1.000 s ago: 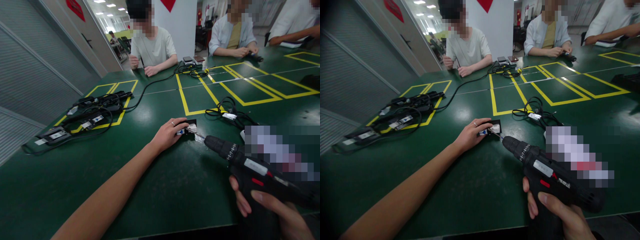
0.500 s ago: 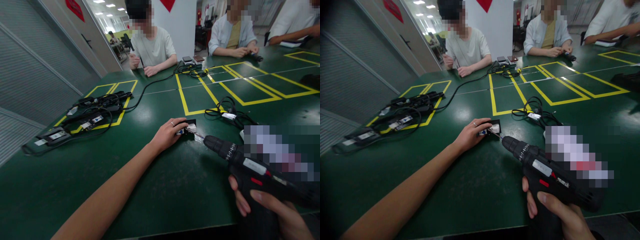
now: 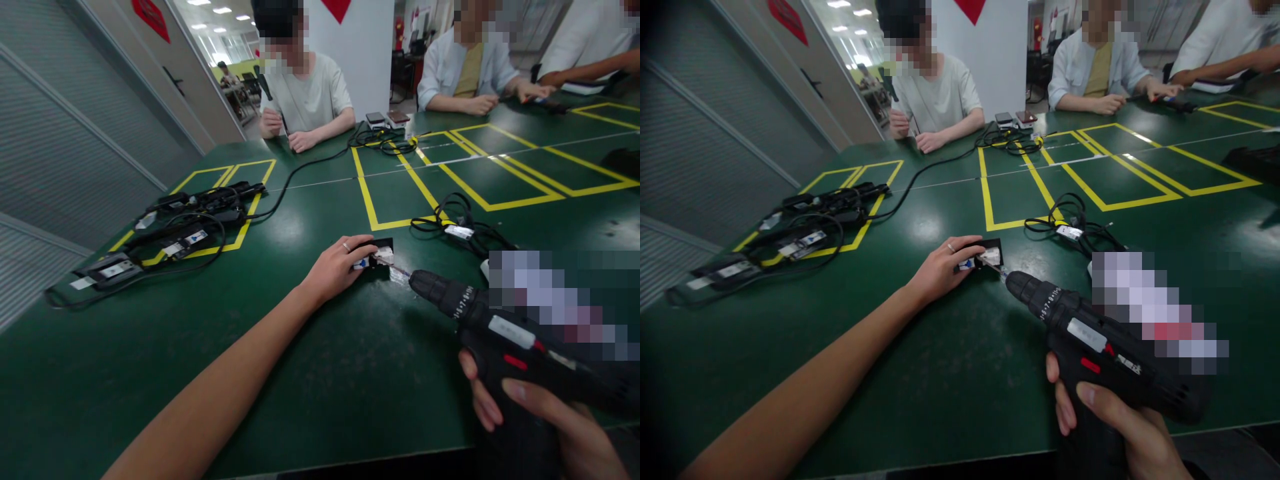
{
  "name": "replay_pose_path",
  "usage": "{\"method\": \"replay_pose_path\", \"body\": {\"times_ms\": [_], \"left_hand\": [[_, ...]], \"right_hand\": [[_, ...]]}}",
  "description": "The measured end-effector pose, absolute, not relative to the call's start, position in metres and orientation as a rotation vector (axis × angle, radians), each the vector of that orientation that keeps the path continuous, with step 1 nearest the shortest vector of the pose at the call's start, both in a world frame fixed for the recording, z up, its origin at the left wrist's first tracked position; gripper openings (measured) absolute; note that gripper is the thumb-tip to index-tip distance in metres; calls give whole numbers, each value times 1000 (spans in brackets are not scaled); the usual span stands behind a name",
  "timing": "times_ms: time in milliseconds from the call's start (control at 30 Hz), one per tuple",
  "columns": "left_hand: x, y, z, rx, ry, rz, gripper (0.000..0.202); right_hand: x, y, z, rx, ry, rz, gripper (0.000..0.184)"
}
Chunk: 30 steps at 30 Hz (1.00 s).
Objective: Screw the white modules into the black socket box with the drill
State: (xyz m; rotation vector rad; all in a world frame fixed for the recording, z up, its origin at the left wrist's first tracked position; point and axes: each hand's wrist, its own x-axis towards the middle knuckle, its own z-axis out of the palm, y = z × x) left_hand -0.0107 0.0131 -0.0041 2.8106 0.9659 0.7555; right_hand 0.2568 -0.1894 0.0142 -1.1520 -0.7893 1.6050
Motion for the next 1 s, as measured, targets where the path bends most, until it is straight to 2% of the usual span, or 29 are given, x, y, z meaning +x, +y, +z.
{"method": "replay_pose_path", "body": {"times_ms": [1000], "left_hand": [[-11,14,-6,2783,953,788,48]], "right_hand": [[260,-190,6,-1130,-861,1651,30]]}}
